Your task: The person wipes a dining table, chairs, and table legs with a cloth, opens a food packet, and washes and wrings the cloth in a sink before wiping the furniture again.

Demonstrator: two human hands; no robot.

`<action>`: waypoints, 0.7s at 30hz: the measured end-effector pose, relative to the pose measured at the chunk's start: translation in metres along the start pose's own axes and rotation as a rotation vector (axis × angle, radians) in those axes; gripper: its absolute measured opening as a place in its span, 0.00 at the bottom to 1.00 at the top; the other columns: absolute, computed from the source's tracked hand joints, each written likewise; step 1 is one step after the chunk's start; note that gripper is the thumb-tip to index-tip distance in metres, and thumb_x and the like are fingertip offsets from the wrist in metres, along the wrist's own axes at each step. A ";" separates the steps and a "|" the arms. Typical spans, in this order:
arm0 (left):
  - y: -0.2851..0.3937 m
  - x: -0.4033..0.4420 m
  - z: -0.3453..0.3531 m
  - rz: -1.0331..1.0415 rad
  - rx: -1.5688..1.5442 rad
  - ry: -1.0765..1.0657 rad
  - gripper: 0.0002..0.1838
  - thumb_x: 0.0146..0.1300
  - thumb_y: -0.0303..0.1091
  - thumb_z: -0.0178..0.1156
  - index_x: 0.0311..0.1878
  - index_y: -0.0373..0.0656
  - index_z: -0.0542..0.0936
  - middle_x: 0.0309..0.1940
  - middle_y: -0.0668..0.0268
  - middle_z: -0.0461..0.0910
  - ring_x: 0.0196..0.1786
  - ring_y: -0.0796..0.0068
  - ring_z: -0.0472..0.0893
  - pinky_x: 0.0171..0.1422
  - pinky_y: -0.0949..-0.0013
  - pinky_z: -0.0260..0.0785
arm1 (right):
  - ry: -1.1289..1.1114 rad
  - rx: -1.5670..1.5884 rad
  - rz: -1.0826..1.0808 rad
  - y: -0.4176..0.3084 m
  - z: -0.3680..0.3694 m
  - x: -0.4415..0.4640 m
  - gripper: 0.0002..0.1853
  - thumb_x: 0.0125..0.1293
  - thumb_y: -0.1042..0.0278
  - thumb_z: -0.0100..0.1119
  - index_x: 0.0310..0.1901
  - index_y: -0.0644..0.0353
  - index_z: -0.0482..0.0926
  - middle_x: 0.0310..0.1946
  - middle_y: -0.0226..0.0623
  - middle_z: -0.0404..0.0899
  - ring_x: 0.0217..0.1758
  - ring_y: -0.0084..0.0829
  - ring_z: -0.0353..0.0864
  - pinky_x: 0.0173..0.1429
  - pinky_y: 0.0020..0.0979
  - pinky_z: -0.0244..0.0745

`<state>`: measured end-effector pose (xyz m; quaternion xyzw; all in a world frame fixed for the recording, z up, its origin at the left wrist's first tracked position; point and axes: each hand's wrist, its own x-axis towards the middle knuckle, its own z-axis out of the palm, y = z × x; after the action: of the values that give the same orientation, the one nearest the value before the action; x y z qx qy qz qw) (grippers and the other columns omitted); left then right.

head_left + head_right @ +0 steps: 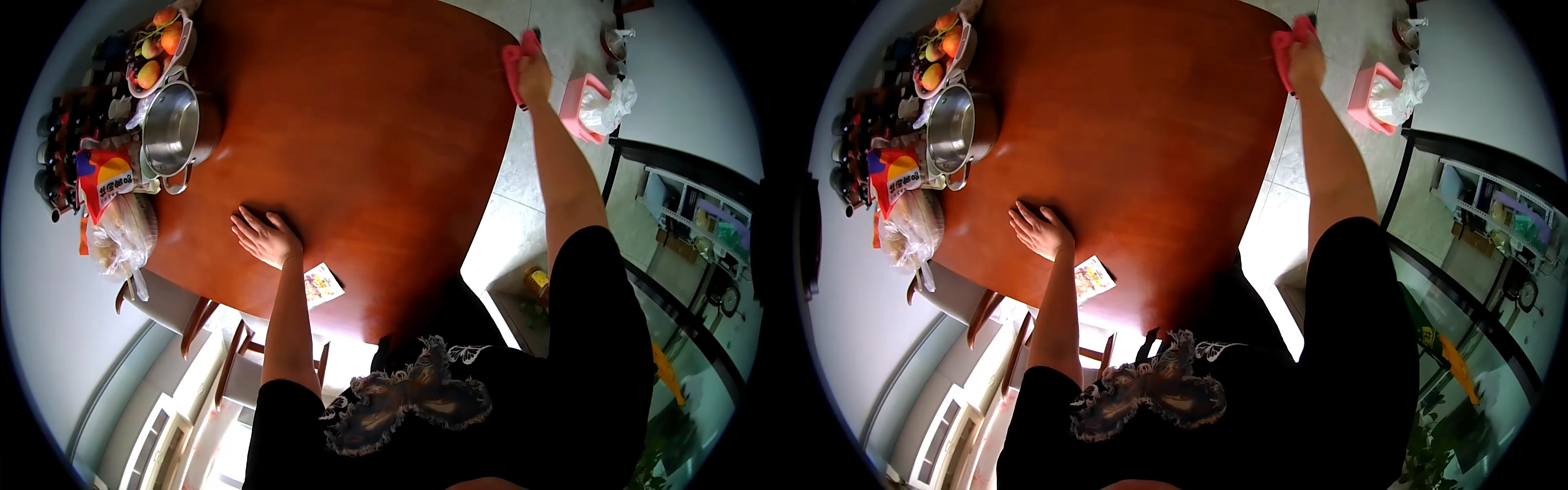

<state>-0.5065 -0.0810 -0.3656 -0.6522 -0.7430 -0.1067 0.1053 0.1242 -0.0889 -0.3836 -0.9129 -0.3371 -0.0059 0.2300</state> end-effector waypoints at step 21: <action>-0.072 -0.045 -0.064 0.172 -0.611 -0.382 0.35 0.66 0.54 0.67 0.74 0.54 0.72 0.76 0.51 0.66 0.78 0.47 0.63 0.81 0.49 0.53 | -0.300 -0.052 -0.880 -0.172 -0.044 -0.343 0.39 0.65 0.33 0.60 0.77 0.32 0.66 0.83 0.40 0.51 0.83 0.64 0.48 0.82 0.66 0.42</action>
<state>-0.5713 -0.1520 -0.3191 -0.7218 -0.6256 -0.1908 -0.2265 -0.2411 -0.2030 -0.3292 -0.6795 -0.7216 0.0206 0.1311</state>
